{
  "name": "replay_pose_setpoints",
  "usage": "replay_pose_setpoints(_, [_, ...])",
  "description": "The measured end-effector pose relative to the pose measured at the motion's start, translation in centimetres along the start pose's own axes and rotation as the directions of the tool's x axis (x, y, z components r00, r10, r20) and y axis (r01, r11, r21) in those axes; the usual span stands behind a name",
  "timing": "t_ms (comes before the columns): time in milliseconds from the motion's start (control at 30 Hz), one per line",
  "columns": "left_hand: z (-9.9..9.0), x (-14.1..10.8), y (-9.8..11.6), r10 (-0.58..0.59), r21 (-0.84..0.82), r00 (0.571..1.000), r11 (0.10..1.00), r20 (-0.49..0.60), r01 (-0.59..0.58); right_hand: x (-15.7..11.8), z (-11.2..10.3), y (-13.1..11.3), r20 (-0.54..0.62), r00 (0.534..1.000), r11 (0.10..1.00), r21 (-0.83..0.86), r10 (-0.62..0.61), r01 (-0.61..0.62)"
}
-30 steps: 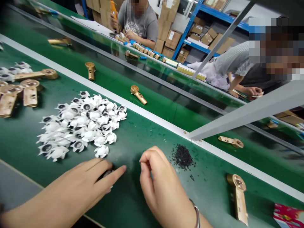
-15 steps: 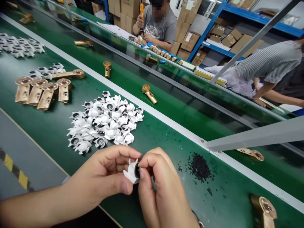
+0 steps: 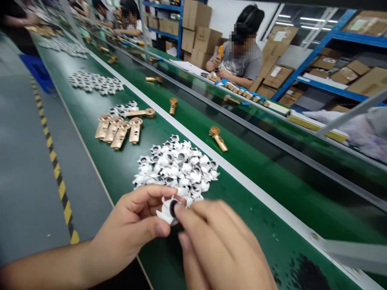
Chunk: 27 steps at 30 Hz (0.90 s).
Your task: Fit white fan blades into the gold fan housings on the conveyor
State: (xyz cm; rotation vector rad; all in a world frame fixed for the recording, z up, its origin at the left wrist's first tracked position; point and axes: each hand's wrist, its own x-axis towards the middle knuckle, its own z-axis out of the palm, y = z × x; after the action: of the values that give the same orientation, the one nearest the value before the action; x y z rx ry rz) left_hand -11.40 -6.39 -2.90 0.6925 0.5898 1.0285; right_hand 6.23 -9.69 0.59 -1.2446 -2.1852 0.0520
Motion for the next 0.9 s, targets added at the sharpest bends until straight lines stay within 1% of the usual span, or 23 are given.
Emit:
replay_pose_setpoints(33, [-1.1, -0.2, 0.9, 0.051, 0.031, 0.998, 0.998, -0.047, -0.050, 2.9, 1.0, 0.3, 0.071, 0.997, 0.999, 0.021, -0.043, 0.041])
replay_pose_setpoints(67, [-2.1, -0.5, 1.9, 0.100, 0.067, 0.990, 0.993, -0.097, -0.094, 6.2, 2.3, 0.5, 0.122, 0.992, 1.000, 0.012, -0.029, 0.028])
replay_pose_setpoints(100, [-3.2, -0.9, 2.7, 0.138, 0.105, 0.979, 0.987, -0.148, -0.124, 9.9, 3.9, 0.8, 0.189, 0.981, 0.998, -0.047, 0.045, -0.037])
replay_pose_setpoints(133, [-4.2, -1.4, 3.4, 0.165, 0.140, 0.966, 0.980, -0.200, -0.139, 13.6, 5.7, 1.0, 0.282, 0.946, 0.984, -0.126, 0.160, -0.129])
replay_pose_setpoints(167, [-5.1, -1.9, 4.1, 0.184, 0.169, 0.949, 0.975, -0.256, -0.144, 17.3, 7.8, 1.3, 0.323, 0.925, 0.976, -0.152, 0.198, -0.155])
replay_pose_setpoints(233, [-6.7, -3.0, 5.0, 0.200, 0.202, 0.904, 0.971, -0.378, -0.130, 23.9, 12.0, 1.9, 0.344, 0.905, 0.961, -0.199, 0.250, -0.190])
replay_pose_setpoints(267, [-7.5, -3.6, 5.4, 0.204, 0.209, 0.876, 0.970, -0.437, -0.122, 26.7, 14.0, 2.2, 0.348, 0.898, 0.954, -0.225, 0.269, -0.199])
replay_pose_setpoints(300, [-8.3, -4.2, 5.8, 0.211, 0.213, 0.845, 0.970, -0.492, -0.118, 28.9, 15.7, 2.4, 0.354, 0.895, 0.951, -0.240, 0.270, -0.192])
replay_pose_setpoints(367, [-9.9, -5.2, 6.6, 0.232, 0.226, 0.788, 0.967, -0.570, -0.121, 32.1, 18.3, 2.9, 0.384, 0.887, 0.952, -0.258, 0.255, -0.162])
replay_pose_setpoints(400, [-10.8, -5.7, 7.0, 0.243, 0.237, 0.767, 0.964, -0.594, -0.122, 33.0, 19.0, 3.1, 0.404, 0.883, 0.955, -0.260, 0.240, -0.141])
replay_pose_setpoints(467, [-12.7, -6.4, 7.9, 0.268, 0.263, 0.732, 0.957, -0.626, -0.126, 33.8, 19.4, 3.7, 0.432, 0.877, 0.960, -0.262, 0.210, -0.101])
replay_pose_setpoints(533, [-14.3, -6.6, 8.7, 0.296, 0.283, 0.707, 0.949, -0.642, -0.141, 33.6, 18.4, 4.7, 0.425, 0.887, 0.961, -0.266, 0.182, -0.069])
replay_pose_setpoints(600, [-15.4, -6.1, 9.4, 0.325, 0.288, 0.695, 0.942, -0.641, -0.175, 32.6, 16.7, 6.2, 0.393, 0.906, 0.962, -0.270, 0.155, -0.048])
replay_pose_setpoints(667, [-15.7, -5.1, 9.8, 0.348, 0.290, 0.702, 0.934, -0.622, -0.207, 31.4, 15.1, 7.7, 0.363, 0.920, 0.961, -0.273, 0.144, -0.042])
replay_pose_setpoints(733, [-15.2, -3.5, 9.9, 0.361, 0.291, 0.723, 0.929, -0.589, -0.227, 30.5, 14.8, 8.6, 0.363, 0.920, 0.963, -0.265, 0.148, -0.050])
replay_pose_setpoints(800, [-14.4, -2.0, 9.7, 0.368, 0.286, 0.755, 0.926, -0.543, -0.245, 30.2, 16.0, 8.5, 0.400, 0.905, 0.970, -0.237, 0.147, -0.053])
replay_pose_setpoints(900, [-13.5, -0.9, 9.0, 0.372, 0.236, 0.802, 0.927, -0.467, -0.292, 31.3, 19.4, 7.2, 0.483, 0.869, 0.984, -0.178, 0.108, -0.023])
